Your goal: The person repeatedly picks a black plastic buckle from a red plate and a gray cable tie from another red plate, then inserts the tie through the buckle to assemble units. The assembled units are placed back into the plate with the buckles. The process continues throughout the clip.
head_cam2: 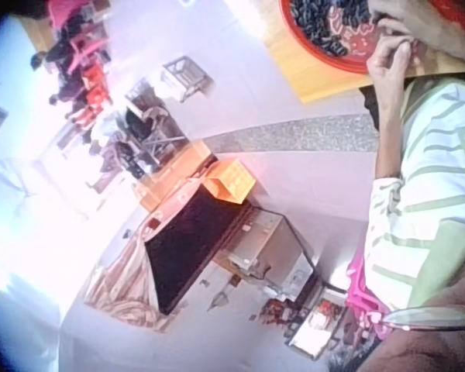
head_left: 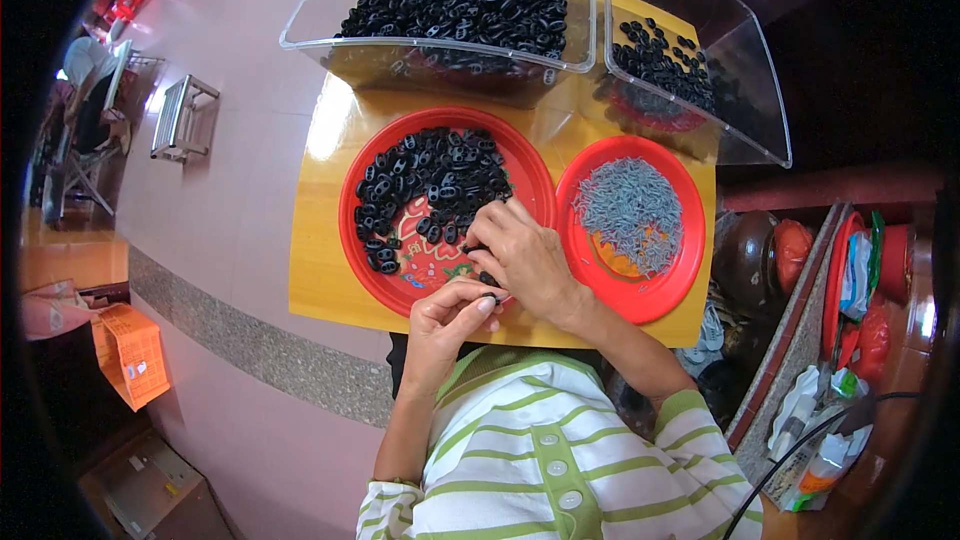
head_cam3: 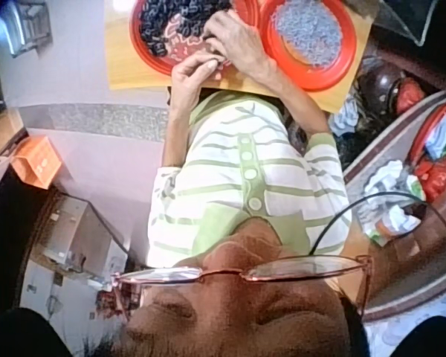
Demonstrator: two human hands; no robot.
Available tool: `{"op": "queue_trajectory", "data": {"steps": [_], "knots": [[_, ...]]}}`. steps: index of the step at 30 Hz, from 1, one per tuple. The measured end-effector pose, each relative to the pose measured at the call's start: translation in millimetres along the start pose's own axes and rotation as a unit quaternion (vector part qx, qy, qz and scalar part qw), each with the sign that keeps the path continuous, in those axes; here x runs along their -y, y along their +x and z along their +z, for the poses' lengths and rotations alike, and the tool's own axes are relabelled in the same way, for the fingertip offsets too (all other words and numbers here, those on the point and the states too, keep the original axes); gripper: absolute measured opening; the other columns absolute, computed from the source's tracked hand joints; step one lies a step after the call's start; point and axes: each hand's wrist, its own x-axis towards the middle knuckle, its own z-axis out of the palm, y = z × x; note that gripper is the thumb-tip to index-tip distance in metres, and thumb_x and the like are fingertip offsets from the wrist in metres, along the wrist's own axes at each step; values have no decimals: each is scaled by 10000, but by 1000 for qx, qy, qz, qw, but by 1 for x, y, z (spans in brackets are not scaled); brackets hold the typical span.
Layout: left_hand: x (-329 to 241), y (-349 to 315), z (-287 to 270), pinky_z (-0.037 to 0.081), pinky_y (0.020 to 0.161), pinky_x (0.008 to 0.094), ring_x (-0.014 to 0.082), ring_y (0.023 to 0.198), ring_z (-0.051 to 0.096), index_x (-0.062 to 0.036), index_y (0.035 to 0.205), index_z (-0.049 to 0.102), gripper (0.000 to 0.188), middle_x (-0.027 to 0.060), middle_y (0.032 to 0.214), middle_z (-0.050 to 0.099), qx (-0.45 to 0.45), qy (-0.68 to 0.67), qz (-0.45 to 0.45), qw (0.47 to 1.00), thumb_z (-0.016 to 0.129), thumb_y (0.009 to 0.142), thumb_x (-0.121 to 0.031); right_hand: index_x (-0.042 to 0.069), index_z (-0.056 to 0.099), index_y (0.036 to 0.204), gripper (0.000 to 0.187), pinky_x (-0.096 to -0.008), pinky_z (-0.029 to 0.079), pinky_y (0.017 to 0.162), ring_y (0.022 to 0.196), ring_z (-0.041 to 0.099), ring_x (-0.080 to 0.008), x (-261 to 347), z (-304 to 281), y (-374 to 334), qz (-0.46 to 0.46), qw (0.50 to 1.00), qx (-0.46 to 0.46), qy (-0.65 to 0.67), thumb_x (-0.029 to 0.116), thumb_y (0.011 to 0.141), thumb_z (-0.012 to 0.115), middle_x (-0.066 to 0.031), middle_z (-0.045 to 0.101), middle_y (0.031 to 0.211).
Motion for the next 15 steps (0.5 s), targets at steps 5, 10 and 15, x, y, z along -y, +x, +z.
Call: {"op": "queue_trajectory", "data": {"steps": [5, 10, 15], "knots": [[2, -4, 1, 480, 685, 220, 96, 733, 576, 32, 971, 646, 135, 51, 878, 603, 11, 9, 3, 1000, 571, 868, -14, 71, 572, 845, 158, -363, 489, 627, 801, 555, -248, -3, 7, -8, -4, 1000, -16, 0, 99, 726, 674, -60, 558, 806], [3, -8, 6, 479, 658, 239, 123, 706, 575, 45, 935, 632, 129, 83, 864, 602, -9, 17, 5, 1000, 564, 857, -33, 52, 592, 866, 165, -356, 490, 656, 811, 564, -272, -6, 6, -14, -1, 1000, -23, -2, 90, 728, 674, -72, 580, 844], [2, -8, 2, 487, 743, 249, 124, 794, 595, 32, 957, 635, 130, 79, 929, 597, -23, 7, 42, 999, 553, 875, -27, 25, 595, 891, 153, -305, 524, 616, 762, 626, -206, 0, -12, -18, 81, 971, -51, 217, 66, 765, 670, -82, 608, 876]]}}
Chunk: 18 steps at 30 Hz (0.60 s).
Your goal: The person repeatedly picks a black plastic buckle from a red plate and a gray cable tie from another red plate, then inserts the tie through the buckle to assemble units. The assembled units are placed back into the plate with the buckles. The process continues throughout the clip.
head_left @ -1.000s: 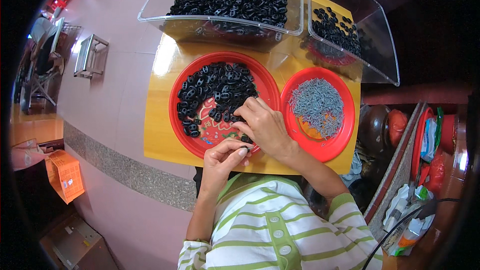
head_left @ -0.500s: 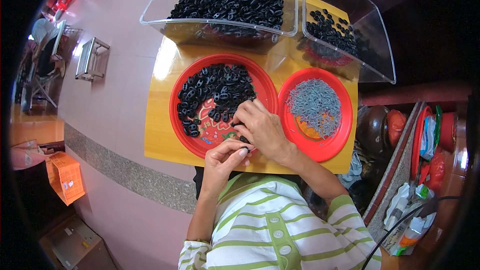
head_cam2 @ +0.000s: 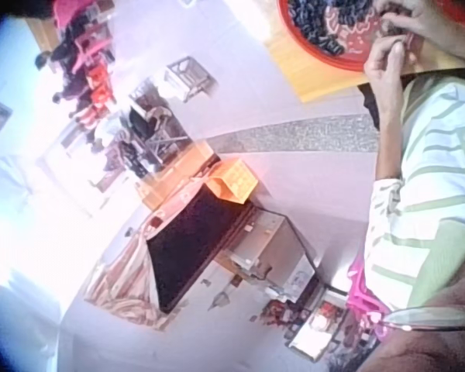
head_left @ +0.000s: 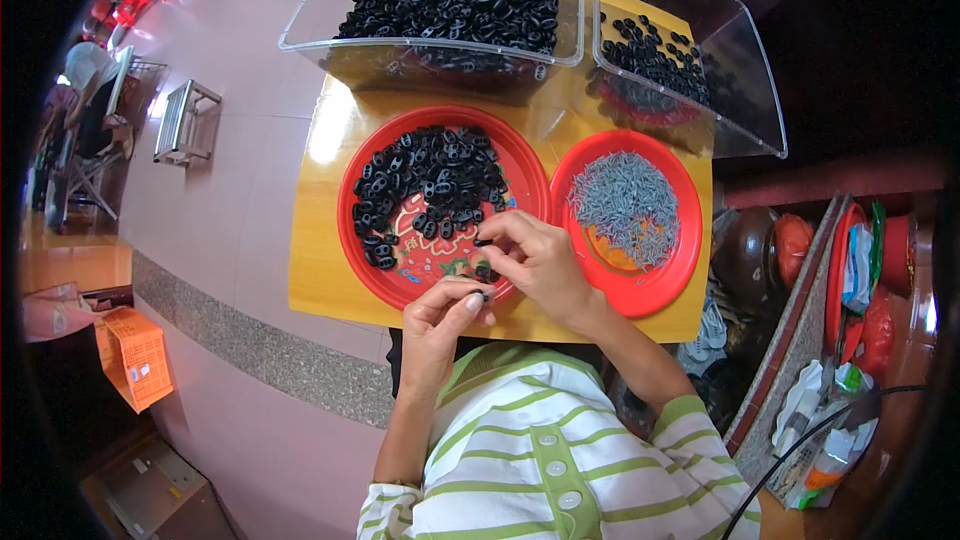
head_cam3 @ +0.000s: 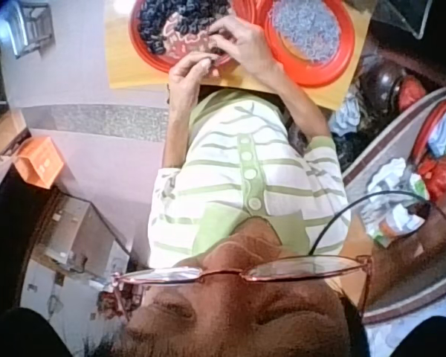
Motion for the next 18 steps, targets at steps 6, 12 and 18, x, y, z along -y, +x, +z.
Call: {"op": "queue_trajectory", "data": {"steps": [6, 12, 18], "knots": [[-1, 15, 12, 476, 918, 333, 201, 994, 601, 27, 986, 623, 150, 146, 1100, 601, -82, -25, 64, 994, 531, 894, -48, 14, 614, 908, 136, -282, 532, 620, 757, 642, -178, 12, -8, -6, -4, 998, -46, 41, 21, 780, 663, -92, 622, 870], [-2, 20, 14, 457, 961, 387, 231, 1061, 583, 37, 1015, 602, 165, 194, 1194, 569, -76, -78, 33, 993, 526, 902, -57, 13, 638, 972, 189, -314, 524, 710, 826, 640, -256, 8, -7, -12, -81, 994, -75, 8, 9, 783, 650, -121, 632, 906], [5, 23, 15, 451, 968, 409, 248, 1047, 596, 34, 1019, 591, 165, 197, 1188, 574, -66, -103, 23, 992, 528, 899, -60, 1, 627, 1032, 228, -297, 532, 695, 843, 646, -212, 5, -15, -14, -15, 997, -47, 67, -9, 804, 619, -130, 631, 929]]}}
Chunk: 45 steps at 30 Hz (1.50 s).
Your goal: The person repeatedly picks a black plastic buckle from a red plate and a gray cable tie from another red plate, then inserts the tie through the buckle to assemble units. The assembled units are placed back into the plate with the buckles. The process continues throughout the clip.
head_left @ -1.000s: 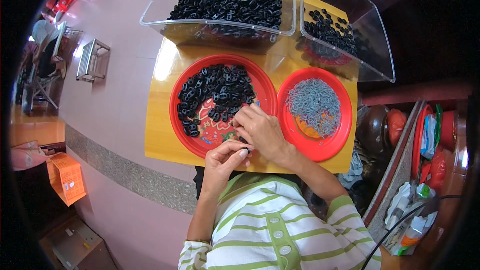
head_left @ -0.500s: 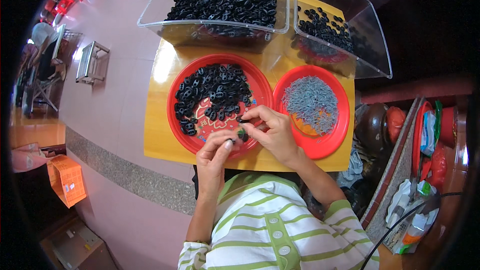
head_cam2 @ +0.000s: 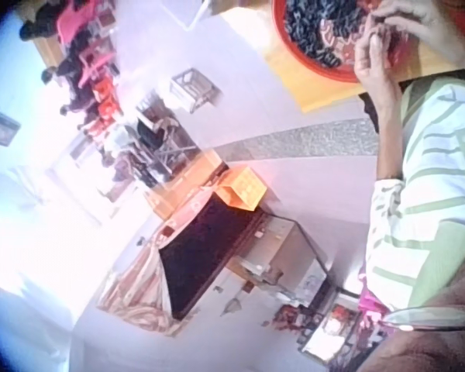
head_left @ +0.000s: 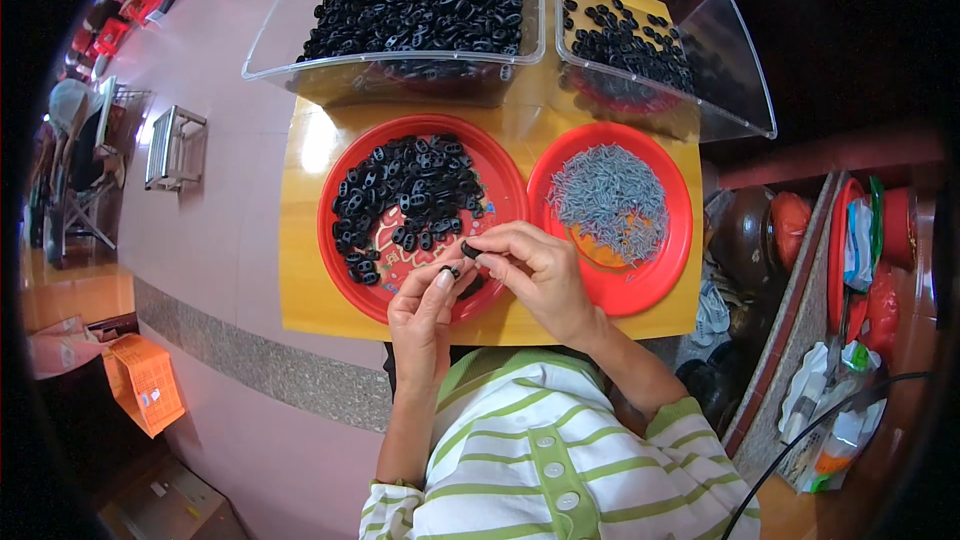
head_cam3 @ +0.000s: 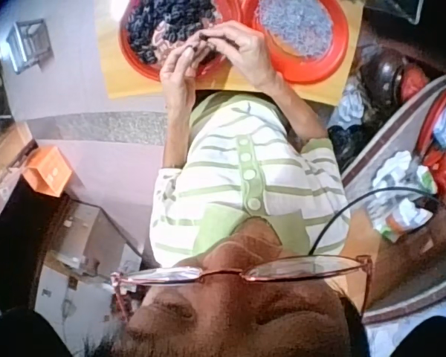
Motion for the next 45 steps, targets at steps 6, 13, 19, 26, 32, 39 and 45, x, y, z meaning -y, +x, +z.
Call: {"op": "queue_trajectory", "data": {"steps": [6, 13, 19, 26, 32, 39, 45], "knots": [[0, 1, 5, 458, 963, 403, 248, 1043, 601, 36, 1016, 586, 157, 172, 1136, 599, 9, -8, -11, 1000, 520, 905, -53, -4, 630, 1023, 233, -230, 527, 591, 790, 620, -120, 5, -3, 4, 87, 992, -16, 88, -26, 792, 612, -86, 602, 942], [2, 1, 7, 480, 940, 389, 252, 1041, 605, 36, 1017, 577, 155, 164, 1098, 614, 5, -23, -24, 999, 511, 913, -57, 1, 635, 1021, 216, -219, 519, 594, 775, 605, -93, 6, -7, 4, 82, 994, 9, 65, -2, 805, 614, -65, 598, 930], [3, 2, 4, 526, 767, 295, 177, 822, 648, 30, 1028, 596, 166, 113, 936, 650, 1, 28, -47, 999, 545, 908, -73, 6, 611, 1081, 219, -200, 512, 629, 774, 600, -64, -5, -12, -1, 210, 933, 47, 288, 47, 867, 601, -37, 637, 932], [1, -1, 7, 498, 649, 225, 134, 691, 615, 17, 994, 606, 143, 92, 853, 646, -7, 70, -40, 997, 568, 896, -81, 7, 605, 1094, 223, -200, 514, 642, 785, 607, -68, -3, -10, -3, 202, 929, 59, 304, 67, 880, 601, -43, 648, 948], [1, -1, 6, 496, 644, 221, 124, 685, 614, 17, 995, 614, 144, 83, 845, 648, -4, 79, -26, 997, 575, 897, -81, -2, 603, 1105, 230, -201, 507, 662, 801, 606, -83, -1, -11, -4, 205, 929, 65, 300, 53, 883, 590, -48, 630, 981], [2, -3, 11, 502, 603, 231, 133, 649, 608, 14, 980, 618, 119, 93, 834, 650, -10, 129, 14, 992, 573, 887, -46, -2, 606, 1097, 223, -194, 506, 652, 788, 602, -79, -1, -10, -4, 203, 932, 58, 294, 60, 884, 593, -51, 631, 977], [0, -2, 11, 502, 602, 236, 133, 644, 604, 23, 982, 621, 124, 93, 824, 651, -8, 134, 16, 991, 579, 884, -39, -3, 609, 1084, 216, -192, 506, 641, 761, 600, -74, 0, -10, -4, 219, 922, 64, 312, 75, 883, 600, -51, 639, 963]]}}
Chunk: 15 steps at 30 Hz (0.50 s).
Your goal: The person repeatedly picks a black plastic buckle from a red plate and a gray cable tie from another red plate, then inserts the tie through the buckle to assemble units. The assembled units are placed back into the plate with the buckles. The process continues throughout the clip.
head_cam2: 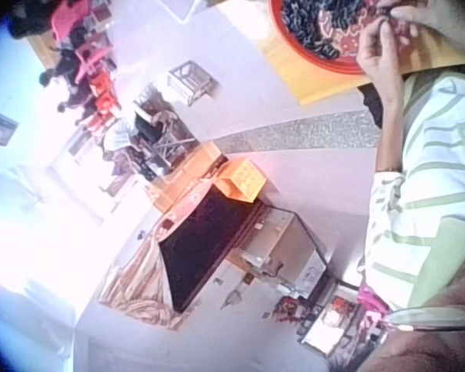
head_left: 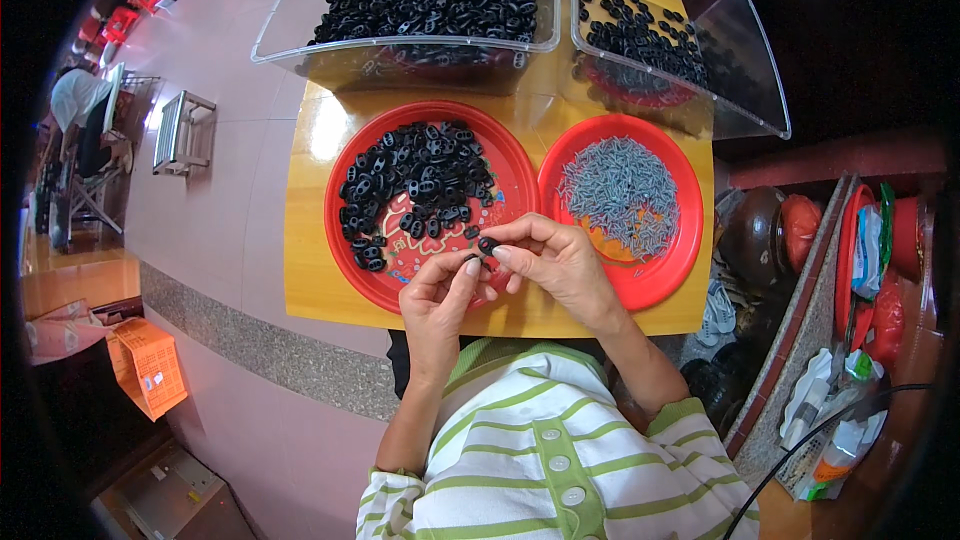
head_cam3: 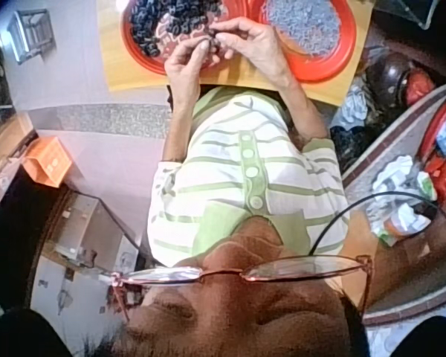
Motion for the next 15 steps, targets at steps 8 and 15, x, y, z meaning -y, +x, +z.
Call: {"op": "queue_trajectory", "data": {"steps": [8, 15], "knots": [[0, 1, 2, 509, 618, 219, 111, 652, 605, 26, 1030, 626, 172, 86, 826, 654, -12, -4, -17, 1000, 585, 889, -63, -2, 595, 1087, 208, -193, 507, 636, 750, 596, -63, -5, 2, 2, -34, 999, -7, -20, 60, 888, 586, -47, 633, 928], [2, 2, -2, 499, 671, 216, 105, 701, 607, 40, 1050, 623, 194, 74, 845, 652, 12, -2, -18, 1000, 569, 905, -77, -6, 606, 1097, 221, -191, 500, 671, 753, 583, -58, -3, 4, 1, -62, 995, -24, -81, 53, 885, 591, -30, 598, 929]]}}
